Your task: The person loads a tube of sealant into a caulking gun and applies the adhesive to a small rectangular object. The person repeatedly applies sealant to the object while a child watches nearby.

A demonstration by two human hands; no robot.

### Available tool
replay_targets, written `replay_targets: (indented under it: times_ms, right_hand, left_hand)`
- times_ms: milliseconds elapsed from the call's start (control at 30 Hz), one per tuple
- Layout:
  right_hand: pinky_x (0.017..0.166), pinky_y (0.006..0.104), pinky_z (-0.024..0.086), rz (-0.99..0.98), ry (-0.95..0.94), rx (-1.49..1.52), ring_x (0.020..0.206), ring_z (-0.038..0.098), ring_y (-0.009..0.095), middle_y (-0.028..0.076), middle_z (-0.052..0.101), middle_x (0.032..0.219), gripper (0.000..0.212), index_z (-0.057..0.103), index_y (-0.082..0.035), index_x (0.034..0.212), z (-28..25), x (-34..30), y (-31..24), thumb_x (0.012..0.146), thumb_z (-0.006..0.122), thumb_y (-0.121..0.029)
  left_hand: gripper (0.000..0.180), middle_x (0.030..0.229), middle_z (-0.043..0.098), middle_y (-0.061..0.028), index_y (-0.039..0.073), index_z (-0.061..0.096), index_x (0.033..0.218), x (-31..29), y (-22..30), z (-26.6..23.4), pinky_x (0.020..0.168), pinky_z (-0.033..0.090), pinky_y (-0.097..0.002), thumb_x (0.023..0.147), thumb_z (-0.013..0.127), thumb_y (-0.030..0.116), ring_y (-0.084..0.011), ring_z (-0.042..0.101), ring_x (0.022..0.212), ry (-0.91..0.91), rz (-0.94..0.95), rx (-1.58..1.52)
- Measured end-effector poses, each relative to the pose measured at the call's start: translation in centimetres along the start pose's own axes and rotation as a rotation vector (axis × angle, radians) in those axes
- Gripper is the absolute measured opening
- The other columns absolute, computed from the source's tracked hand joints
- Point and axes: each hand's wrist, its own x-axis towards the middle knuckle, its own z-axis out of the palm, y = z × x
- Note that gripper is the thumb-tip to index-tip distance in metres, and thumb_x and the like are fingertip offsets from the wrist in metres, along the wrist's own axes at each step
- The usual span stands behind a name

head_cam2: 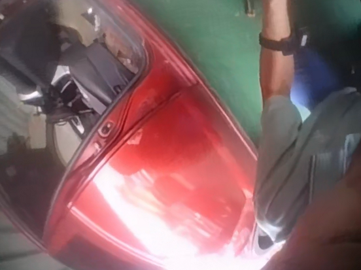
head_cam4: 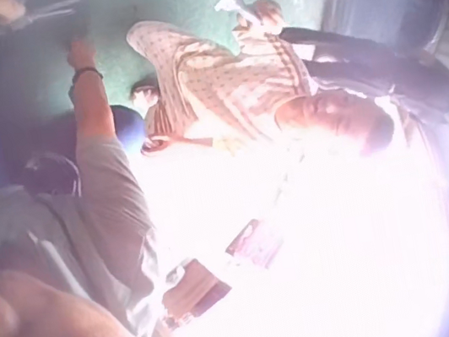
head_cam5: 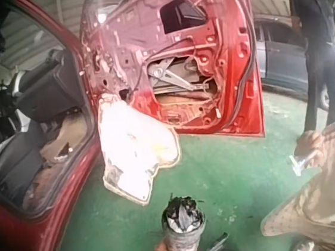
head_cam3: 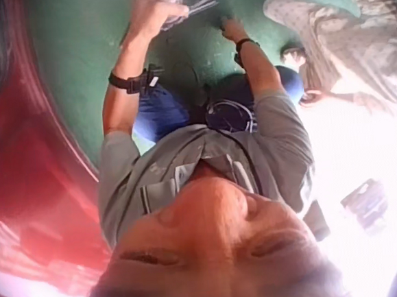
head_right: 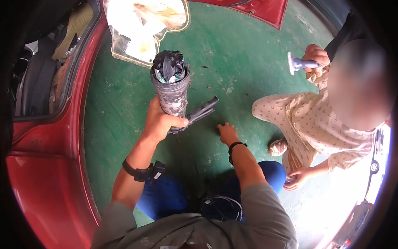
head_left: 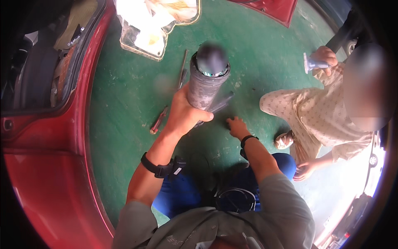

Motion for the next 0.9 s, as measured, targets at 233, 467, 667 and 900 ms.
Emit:
replay_targets:
  times_ms: [233,467,667,900]
  right_hand:
    - [0.091,0.0466,0.056,0.301,0.312,0.755,0.105,0.071,0.035,0.022,0.073,0.114,0.064,0.064,-0.012,0.13,-6.8,1.4,4.7,0.077,0.075,-0.045]
    - [0.084,0.04,0.053,-0.044,0.175,1.706,0.094,0.063,0.02,0.005,0.066,0.11,0.05,0.063,-0.01,0.132,-20.4,-5.9,2.4,0.091,0.067,-0.038]
    - [0.099,0.0497,0.054,-0.564,0.146,2.292,0.123,0.062,0.041,0.022,0.062,0.137,0.078,0.05,0.004,0.149,-24.6,-17.6,1.4,0.084,0.068,-0.035]
    - [0.081,0.0445,0.059,-0.446,0.649,2.393,0.112,0.066,0.037,0.017,0.065,0.128,0.058,0.059,-0.006,0.137,-26.7,-21.1,5.5,0.101,0.055,-0.052]
  left_hand:
    - [0.062,0.102,0.071,-0.006,-0.002,0.067,0.114,0.6,-1.8,-0.4,0.086,0.052,-0.0351,0.053,0.079,-0.008,-0.0213,0.066,0.089,0.085,-0.059,-0.001]
    - [0.064,0.101,0.068,-0.0064,-0.003,0.064,0.115,0.2,-2.3,0.3,0.088,0.051,-0.0351,0.053,0.076,-0.01,-0.0216,0.064,0.091,0.065,-0.155,0.013]
    - [0.061,0.098,0.067,-0.0056,-0.001,0.065,0.112,0.5,-3.5,1.9,0.088,0.051,-0.0347,0.053,0.077,-0.01,-0.0213,0.064,0.091,-0.043,-0.189,-0.049]
    - [0.06,0.098,0.067,-0.0054,0.0,0.066,0.112,1.4,-4.4,2.4,0.086,0.05,-0.0341,0.053,0.076,-0.011,-0.0209,0.064,0.089,-0.051,-0.268,-0.113]
